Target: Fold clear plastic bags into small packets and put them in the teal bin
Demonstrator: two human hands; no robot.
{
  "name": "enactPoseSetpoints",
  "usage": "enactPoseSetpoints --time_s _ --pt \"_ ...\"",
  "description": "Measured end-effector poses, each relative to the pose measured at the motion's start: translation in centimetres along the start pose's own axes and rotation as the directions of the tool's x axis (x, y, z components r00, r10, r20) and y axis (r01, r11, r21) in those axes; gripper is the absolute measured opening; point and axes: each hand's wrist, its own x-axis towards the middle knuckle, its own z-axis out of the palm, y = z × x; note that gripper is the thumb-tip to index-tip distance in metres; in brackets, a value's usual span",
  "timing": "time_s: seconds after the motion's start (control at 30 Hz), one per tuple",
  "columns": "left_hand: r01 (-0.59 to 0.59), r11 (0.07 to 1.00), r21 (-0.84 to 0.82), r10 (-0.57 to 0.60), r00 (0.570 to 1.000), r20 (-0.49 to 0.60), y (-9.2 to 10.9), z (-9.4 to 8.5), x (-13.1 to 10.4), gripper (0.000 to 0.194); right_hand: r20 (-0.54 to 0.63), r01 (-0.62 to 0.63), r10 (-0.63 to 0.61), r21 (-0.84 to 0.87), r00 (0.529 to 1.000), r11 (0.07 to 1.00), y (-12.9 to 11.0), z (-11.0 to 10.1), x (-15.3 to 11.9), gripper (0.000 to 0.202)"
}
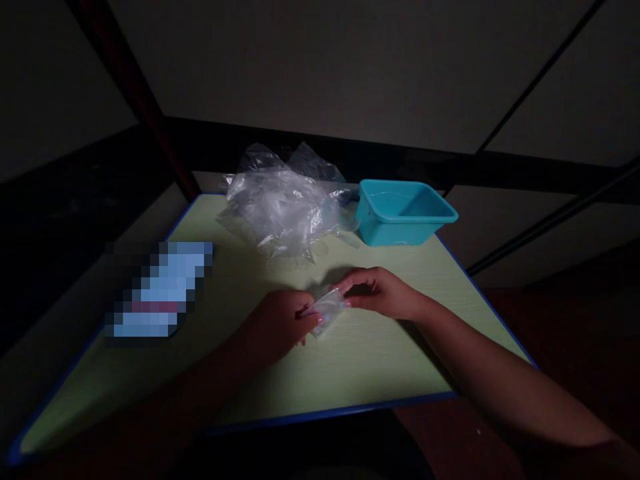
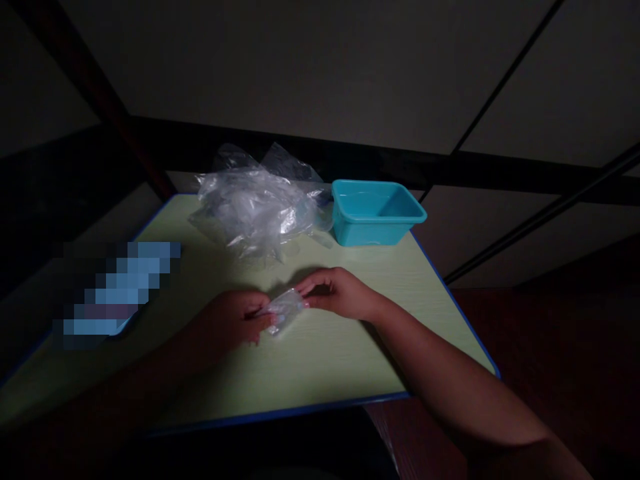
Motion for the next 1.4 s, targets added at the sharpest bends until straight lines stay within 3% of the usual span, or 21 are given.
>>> enactPoseSetpoints --time_s 0.13,0.4,0.57,0.63,0.7,0.77,0.83,0.9,0.97,1.03,1.1,1.17,1.4 --pt "0.009 0.998 -0.054 -0.011 1.0 -0.027 -0.3 -0.1 0.4 0.024 -0.095 0.009 -0.01 -0.004 0.995 1.0 0.5 0.4 0.2 0.025" --pt "0.049 0.996 -0.076 -0.058 0.991 -0.121 -1.0 -0.2 0.9 0.018 -0.173 -0.008 -0.007 -0.084 0.985 0.996 0.7 2.2 0.8 0.031" --pt "0.047 0.972 0.229 0.008 0.973 -0.231 -1.1 -0.7 0.7 0.036 -0.184 -0.005 -0.025 -0.164 0.983 0.986 0.5 2.8 1.3 0.033" --pt "0.025 0.907 0.419 0.125 0.937 -0.325 -1.0 -0.9 0.5 0.042 -0.19 0.003 -0.04 -0.194 0.981 0.981 0.6 2.9 1.3 0.028" --pt "-0.041 0.814 0.58 0.297 0.887 -0.354 -0.8 -0.8 0.4 0.041 -0.207 0.009 -0.055 -0.218 0.977 0.976 0.8 3.0 1.4 0.023" --pt "-0.188 0.725 0.662 0.444 0.863 -0.242 -0.6 -0.5 0.3 0.031 -0.222 0.009 -0.064 -0.238 0.973 0.971 0.9 3.0 1.5 0.02" --pt "-0.399 0.626 0.67 0.557 0.83 -0.026 -0.6 0.1 0.1 0.017 -0.225 0.014 -0.073 -0.256 0.972 0.967 1.0 3.1 1.6 0.019" --pt "-0.576 0.504 0.644 0.648 0.745 0.159 -0.8 0.6 -0.1 0.014 -0.215 0.029 -0.092 -0.278 0.972 0.96 1.0 3.2 1.6 0.021" --pt "-0.63 0.426 0.649 0.681 0.696 0.229 -0.8 0.9 -0.4 0.02 -0.207 0.046 -0.114 -0.308 0.972 0.95 0.9 3.3 1.6 0.023" --pt "-0.589 0.411 0.696 0.653 0.722 0.227 -0.8 0.9 -0.6 0.025 -0.201 0.055 -0.13 -0.34 0.971 0.939 0.8 3.3 1.7 0.023" --pt "-0.521 0.427 0.739 0.591 0.779 0.208 -0.8 0.6 -0.5 0.024 -0.185 0.068 -0.147 -0.375 0.972 0.924 0.7 3.3 1.7 0.022" --pt "-0.468 0.461 0.754 0.525 0.829 0.193 -0.8 0.5 -0.3 0.02 -0.163 0.088 -0.169 -0.412 0.972 0.907 0.6 3.3 1.8 0.021" --pt "-0.306 0.603 0.736 0.319 0.939 0.129 -0.3 0.5 0.3 0.011 -0.144 0.09 -0.186 -0.502 0.972 0.86 0.5 3.4 1.9 0.018"
